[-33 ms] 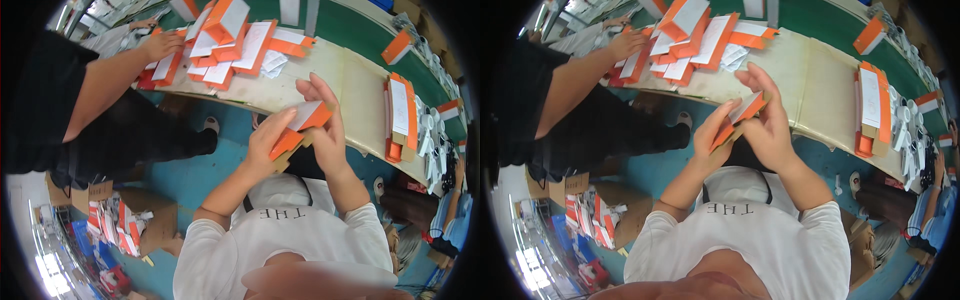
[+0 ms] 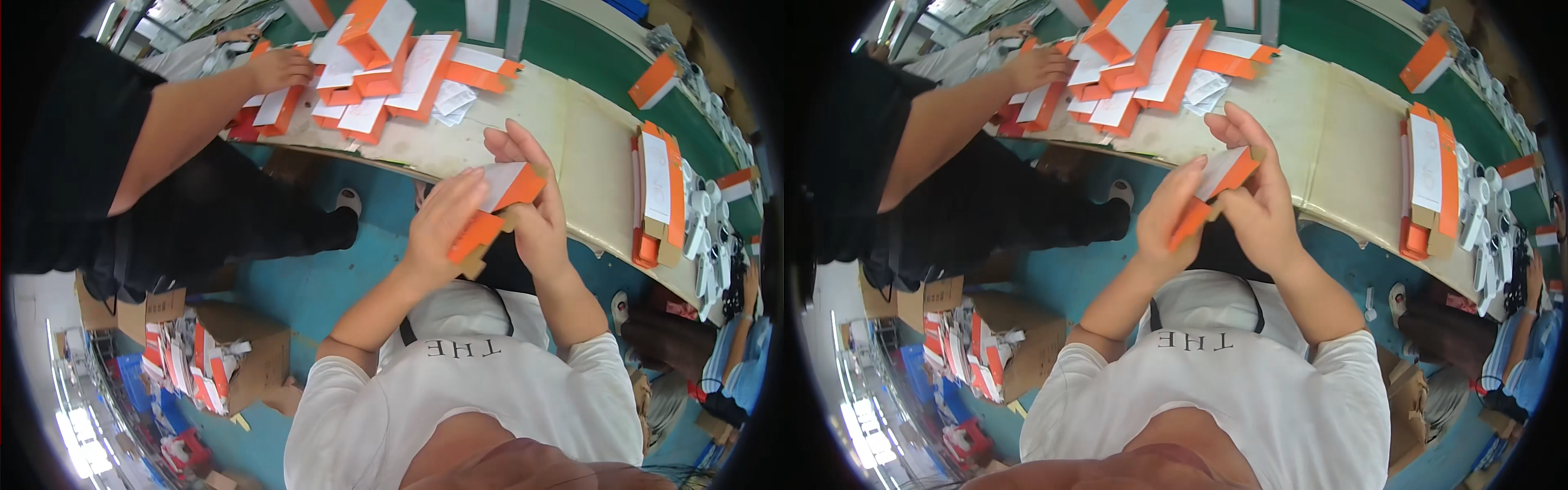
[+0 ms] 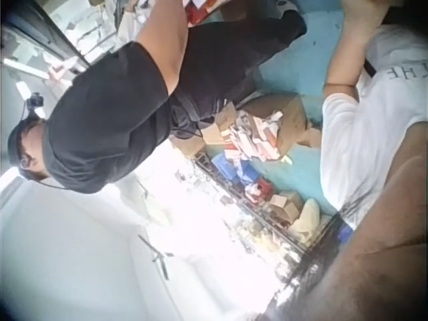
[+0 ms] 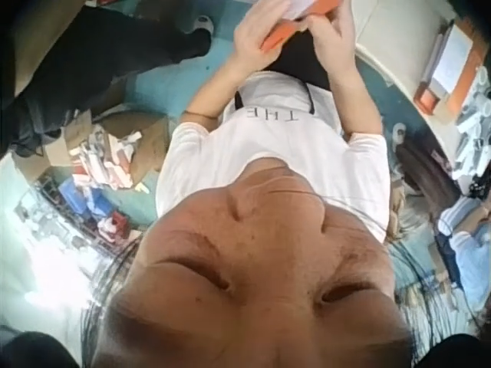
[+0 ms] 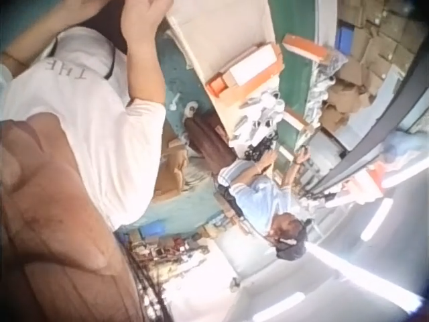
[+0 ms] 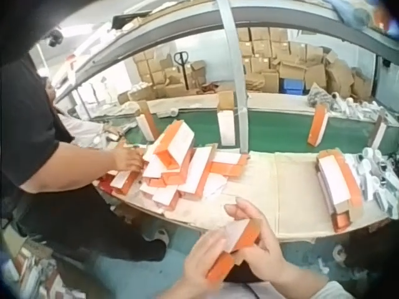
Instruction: The person folds and organizes orange product boxes on an assembly line by hand.
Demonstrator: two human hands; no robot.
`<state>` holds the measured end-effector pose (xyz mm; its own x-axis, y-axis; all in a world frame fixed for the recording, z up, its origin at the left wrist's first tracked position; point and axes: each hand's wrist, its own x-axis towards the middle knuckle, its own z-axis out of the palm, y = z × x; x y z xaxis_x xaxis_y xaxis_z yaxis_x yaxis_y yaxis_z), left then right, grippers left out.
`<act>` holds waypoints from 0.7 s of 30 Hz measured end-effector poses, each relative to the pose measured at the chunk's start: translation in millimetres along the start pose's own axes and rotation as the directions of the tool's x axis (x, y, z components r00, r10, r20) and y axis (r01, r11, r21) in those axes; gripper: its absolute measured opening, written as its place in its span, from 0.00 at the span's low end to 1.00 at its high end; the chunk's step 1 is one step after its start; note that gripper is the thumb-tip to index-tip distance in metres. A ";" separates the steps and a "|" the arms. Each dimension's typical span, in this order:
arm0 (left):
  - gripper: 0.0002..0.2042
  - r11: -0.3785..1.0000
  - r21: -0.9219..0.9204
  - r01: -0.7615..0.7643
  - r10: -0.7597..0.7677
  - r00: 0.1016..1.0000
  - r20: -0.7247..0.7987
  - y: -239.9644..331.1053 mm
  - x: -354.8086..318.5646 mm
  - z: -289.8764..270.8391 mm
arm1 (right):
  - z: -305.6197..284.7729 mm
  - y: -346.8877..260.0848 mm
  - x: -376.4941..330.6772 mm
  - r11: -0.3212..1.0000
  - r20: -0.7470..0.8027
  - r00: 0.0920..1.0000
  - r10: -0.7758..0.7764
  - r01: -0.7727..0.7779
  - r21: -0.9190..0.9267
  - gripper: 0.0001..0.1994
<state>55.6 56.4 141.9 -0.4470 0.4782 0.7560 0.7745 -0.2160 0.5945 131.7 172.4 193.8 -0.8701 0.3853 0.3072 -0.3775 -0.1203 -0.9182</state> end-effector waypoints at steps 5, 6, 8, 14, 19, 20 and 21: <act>0.20 0.880 0.436 -0.186 0.196 0.980 0.023 5.1 -16.2 -8.7 | 21.2 3.9 -2.1 0.999 0.056 0.998 -0.014 0.012 0.052 0.22; 0.20 0.897 0.414 -0.155 0.171 0.985 -0.003 8.7 -16.4 -8.6 | 19.0 11.0 2.6 0.999 0.019 1.000 -0.023 0.023 0.032 0.17; 0.26 0.894 0.406 -0.191 0.192 0.981 0.040 5.6 -14.7 -13.7 | 13.8 8.5 6.6 0.980 0.066 0.985 0.159 -0.165 0.108 0.18; 0.52 0.905 -0.354 0.236 -0.273 0.960 -0.058 2.9 -8.0 -25.8 | 18.9 4.0 -8.0 0.963 0.200 0.954 0.225 -0.249 0.107 0.28; 0.31 0.824 -0.387 0.414 -0.475 0.877 -0.075 -3.6 -18.0 -13.0 | 26.9 29.8 -6.6 0.937 0.031 0.985 0.172 -0.173 0.304 0.25; 0.26 0.836 -0.389 0.387 -0.461 0.880 -0.113 0.2 -18.5 -11.1 | 27.8 32.4 -7.7 0.935 0.035 0.984 0.174 -0.177 0.307 0.25; 0.25 0.799 -0.459 0.389 -0.511 0.842 -0.174 1.7 -17.8 -7.1 | 27.3 33.8 -8.0 0.912 0.066 0.988 0.137 -0.151 0.382 0.26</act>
<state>61.7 41.5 131.4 -0.8498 0.3644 0.3808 0.2394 -0.3769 0.8948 117.3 140.2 167.1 -0.9325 0.3042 0.1948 -0.3334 -0.5171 -0.7883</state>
